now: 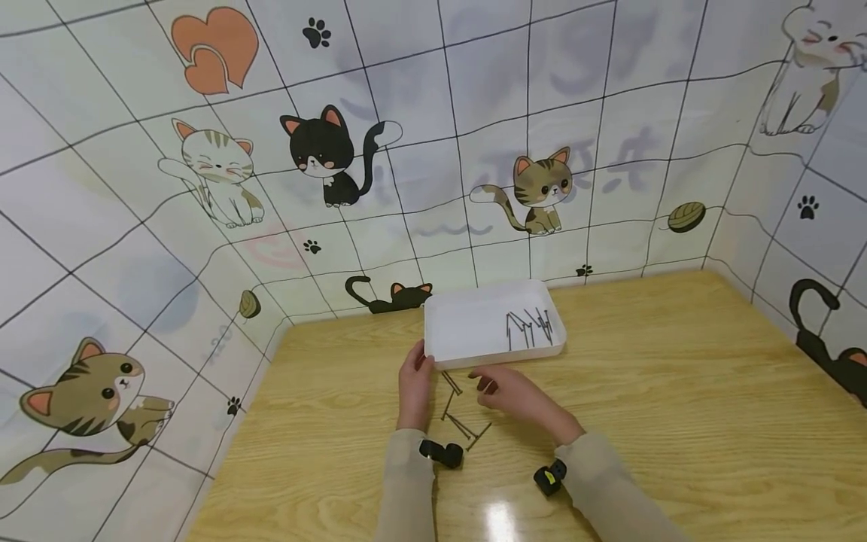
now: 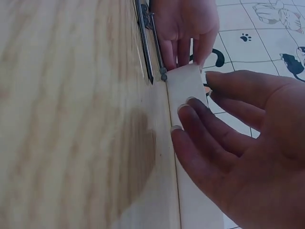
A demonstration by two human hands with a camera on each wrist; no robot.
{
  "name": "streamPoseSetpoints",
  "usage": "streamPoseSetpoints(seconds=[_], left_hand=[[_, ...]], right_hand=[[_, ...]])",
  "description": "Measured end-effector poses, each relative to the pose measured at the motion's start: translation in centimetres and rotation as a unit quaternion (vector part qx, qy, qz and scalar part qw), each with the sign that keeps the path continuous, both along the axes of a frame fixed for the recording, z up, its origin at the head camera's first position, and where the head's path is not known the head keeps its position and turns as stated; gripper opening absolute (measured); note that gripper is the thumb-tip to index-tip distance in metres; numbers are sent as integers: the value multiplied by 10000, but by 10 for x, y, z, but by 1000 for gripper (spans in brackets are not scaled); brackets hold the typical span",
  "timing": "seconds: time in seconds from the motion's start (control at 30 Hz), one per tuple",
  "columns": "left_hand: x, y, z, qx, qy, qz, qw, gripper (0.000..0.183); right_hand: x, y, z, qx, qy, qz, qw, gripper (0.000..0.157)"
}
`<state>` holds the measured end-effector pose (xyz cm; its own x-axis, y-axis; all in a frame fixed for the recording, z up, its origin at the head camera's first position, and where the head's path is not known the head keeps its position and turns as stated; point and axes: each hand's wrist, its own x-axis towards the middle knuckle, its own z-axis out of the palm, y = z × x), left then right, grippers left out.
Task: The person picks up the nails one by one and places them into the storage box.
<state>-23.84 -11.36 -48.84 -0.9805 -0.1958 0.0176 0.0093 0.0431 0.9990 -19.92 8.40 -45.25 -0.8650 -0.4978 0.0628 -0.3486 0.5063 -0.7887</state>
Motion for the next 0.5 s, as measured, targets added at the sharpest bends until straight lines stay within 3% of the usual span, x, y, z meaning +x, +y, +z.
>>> streamPoseSetpoints(seconds=[0.1,0.5], left_hand=[[1,0,-1,32,-23,16,10000,42],[2,1,0,39,44,16,10000,43]], right_hand=[[4,-3,0,302,131,253,9991,36],[16,-11,1,1334,738,573,9867,22]])
